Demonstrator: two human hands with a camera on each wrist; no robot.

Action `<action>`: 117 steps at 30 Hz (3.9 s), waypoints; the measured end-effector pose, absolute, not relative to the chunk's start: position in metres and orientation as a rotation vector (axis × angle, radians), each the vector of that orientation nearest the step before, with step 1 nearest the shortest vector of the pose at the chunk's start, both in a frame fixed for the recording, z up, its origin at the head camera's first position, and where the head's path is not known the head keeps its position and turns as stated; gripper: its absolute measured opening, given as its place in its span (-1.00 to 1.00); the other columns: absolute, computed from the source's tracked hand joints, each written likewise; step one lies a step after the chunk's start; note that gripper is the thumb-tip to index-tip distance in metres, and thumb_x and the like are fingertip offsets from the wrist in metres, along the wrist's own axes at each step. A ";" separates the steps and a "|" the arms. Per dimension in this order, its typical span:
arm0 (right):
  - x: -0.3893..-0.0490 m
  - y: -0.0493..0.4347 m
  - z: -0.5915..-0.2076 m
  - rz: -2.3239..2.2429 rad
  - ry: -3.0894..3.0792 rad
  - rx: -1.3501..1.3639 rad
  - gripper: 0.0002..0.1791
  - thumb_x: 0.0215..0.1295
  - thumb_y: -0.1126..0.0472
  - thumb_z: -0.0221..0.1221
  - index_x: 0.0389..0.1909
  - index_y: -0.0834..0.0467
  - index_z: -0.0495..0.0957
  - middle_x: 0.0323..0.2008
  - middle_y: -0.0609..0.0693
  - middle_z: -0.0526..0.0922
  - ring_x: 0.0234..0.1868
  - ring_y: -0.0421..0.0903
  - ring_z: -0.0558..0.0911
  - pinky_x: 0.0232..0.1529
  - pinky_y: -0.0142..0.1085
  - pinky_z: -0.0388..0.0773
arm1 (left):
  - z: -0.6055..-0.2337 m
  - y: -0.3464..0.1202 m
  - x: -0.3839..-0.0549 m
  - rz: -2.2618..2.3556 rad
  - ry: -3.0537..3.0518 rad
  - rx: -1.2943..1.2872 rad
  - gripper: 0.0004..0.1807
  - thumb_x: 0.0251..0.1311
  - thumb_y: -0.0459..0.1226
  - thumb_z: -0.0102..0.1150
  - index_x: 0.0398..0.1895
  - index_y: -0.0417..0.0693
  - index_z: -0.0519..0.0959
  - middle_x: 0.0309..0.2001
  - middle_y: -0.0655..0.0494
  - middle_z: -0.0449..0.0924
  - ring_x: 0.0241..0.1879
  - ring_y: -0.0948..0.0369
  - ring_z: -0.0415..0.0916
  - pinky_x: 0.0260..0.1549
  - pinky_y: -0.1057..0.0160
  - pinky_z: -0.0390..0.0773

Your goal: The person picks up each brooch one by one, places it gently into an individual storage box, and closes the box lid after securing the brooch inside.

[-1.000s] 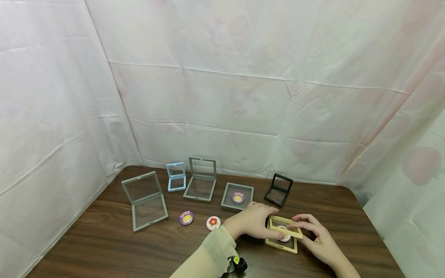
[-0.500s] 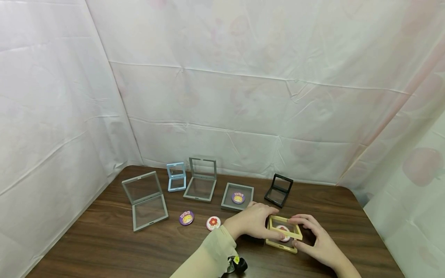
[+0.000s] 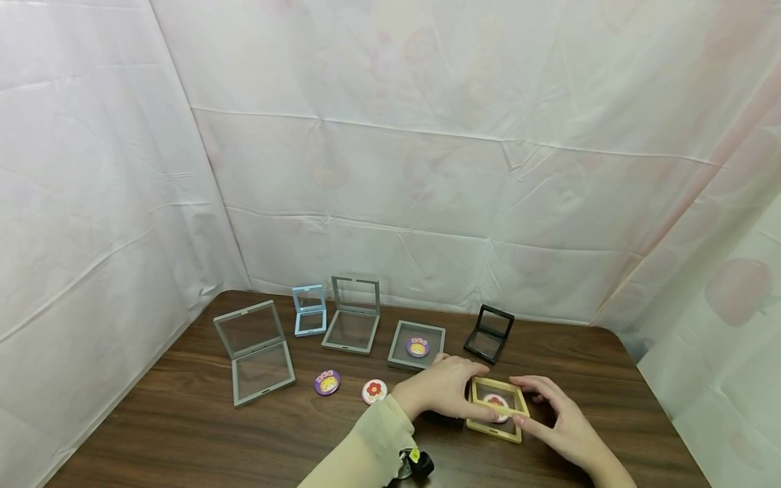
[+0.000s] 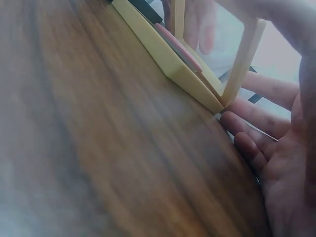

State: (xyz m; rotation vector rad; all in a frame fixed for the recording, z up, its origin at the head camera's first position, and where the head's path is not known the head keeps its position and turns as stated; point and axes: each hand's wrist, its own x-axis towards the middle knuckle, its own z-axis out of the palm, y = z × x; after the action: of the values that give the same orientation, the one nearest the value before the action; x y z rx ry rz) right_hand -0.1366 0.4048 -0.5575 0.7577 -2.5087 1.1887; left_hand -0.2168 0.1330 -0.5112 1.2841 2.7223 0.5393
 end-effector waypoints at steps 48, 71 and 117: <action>-0.138 0.407 -0.560 1.095 -2.612 0.659 -0.06 0.00 0.19 0.74 0.47 0.04 0.57 0.34 -0.05 0.57 0.12 -0.27 0.54 0.10 -0.56 0.36 | -0.520 0.135 -0.218 0.400 2.757 1.299 -0.01 0.11 0.39 0.52 0.56 0.21 0.50 0.42 0.45 0.52 0.39 0.49 0.40 0.29 0.25 0.35; -0.137 0.406 -0.559 1.103 -2.554 0.701 -0.19 0.14 0.33 0.63 0.45 0.12 0.59 0.33 -0.03 0.59 0.18 -0.31 0.52 0.11 -0.55 0.40 | -0.519 0.129 -0.219 0.442 2.719 1.338 -0.16 0.33 0.36 0.28 0.54 0.15 0.54 0.44 0.39 0.54 0.43 0.44 0.41 0.26 0.23 0.34; -0.136 0.414 -0.561 1.182 -2.562 0.685 -0.18 0.12 0.36 0.64 0.45 0.12 0.59 0.29 0.01 0.61 0.21 -0.36 0.57 0.17 -0.62 0.44 | -0.518 0.119 -0.232 0.422 2.663 1.296 -0.15 0.26 0.37 0.42 0.55 0.29 0.54 0.39 0.52 0.56 0.37 0.46 0.46 0.31 0.27 0.31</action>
State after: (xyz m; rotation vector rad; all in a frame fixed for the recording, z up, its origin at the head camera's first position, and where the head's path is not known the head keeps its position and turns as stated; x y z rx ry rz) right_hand -0.1364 0.4137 -0.5610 0.6845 -2.5621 1.1821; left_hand -0.2317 0.1186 -0.5184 1.2965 2.6632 0.4223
